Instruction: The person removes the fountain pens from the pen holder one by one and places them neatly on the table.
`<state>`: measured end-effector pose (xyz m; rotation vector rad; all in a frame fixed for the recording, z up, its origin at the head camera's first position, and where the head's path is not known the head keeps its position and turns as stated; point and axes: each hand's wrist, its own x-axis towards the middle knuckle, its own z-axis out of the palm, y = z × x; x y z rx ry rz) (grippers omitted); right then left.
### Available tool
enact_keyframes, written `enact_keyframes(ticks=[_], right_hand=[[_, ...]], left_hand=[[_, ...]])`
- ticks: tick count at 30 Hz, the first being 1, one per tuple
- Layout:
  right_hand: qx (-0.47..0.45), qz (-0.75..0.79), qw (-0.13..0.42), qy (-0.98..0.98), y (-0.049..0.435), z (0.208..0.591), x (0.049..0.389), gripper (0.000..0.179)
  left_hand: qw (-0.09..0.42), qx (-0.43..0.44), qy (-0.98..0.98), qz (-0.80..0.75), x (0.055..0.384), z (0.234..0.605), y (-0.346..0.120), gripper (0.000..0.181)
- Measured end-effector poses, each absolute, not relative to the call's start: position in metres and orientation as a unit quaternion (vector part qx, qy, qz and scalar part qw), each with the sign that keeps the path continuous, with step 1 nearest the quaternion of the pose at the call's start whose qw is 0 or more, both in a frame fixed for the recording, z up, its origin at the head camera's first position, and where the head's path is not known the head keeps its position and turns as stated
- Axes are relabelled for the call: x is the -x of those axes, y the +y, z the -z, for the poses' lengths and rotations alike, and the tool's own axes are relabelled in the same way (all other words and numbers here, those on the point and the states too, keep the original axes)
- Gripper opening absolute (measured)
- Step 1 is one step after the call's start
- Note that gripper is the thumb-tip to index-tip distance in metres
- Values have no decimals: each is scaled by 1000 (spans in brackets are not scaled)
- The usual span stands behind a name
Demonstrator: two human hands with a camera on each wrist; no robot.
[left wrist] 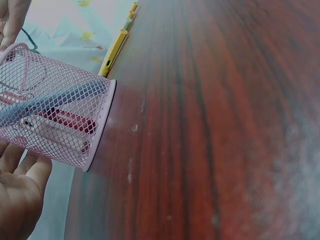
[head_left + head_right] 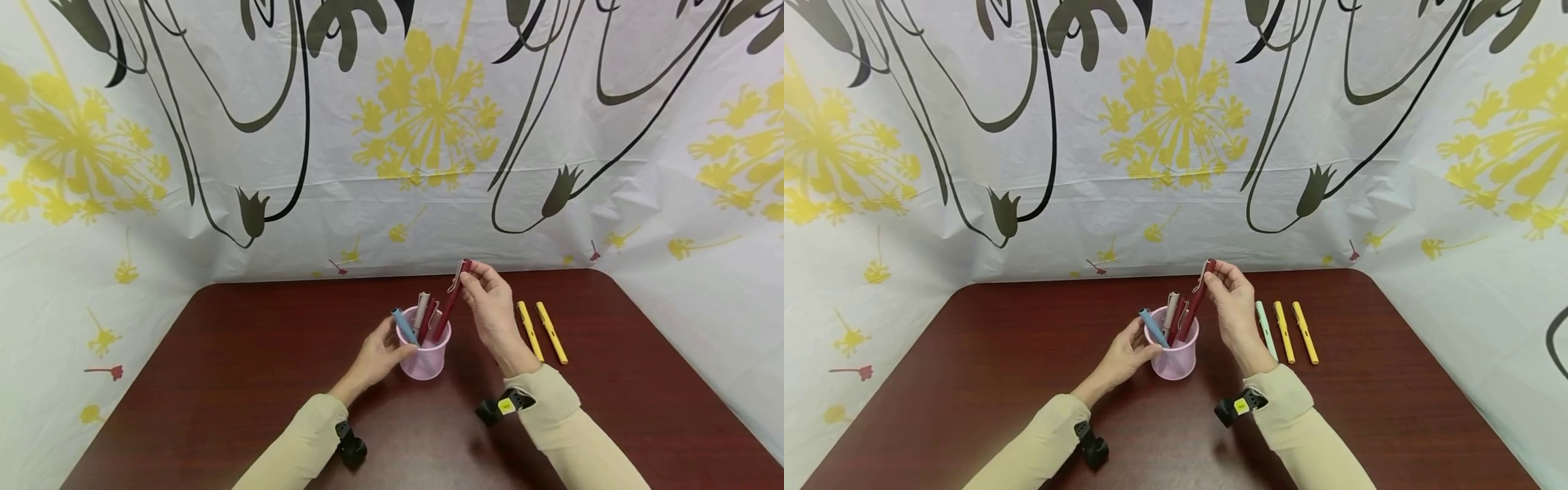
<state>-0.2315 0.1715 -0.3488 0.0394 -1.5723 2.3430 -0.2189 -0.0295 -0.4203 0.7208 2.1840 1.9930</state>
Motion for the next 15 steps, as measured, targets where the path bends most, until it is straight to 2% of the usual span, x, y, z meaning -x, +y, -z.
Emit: enact_keyframes(ticks=[15], right_hand=[[15, -822, 188, -538, 216, 342, 227, 13]], left_hand=[[49, -233, 714, -659, 219, 422, -28, 64]])
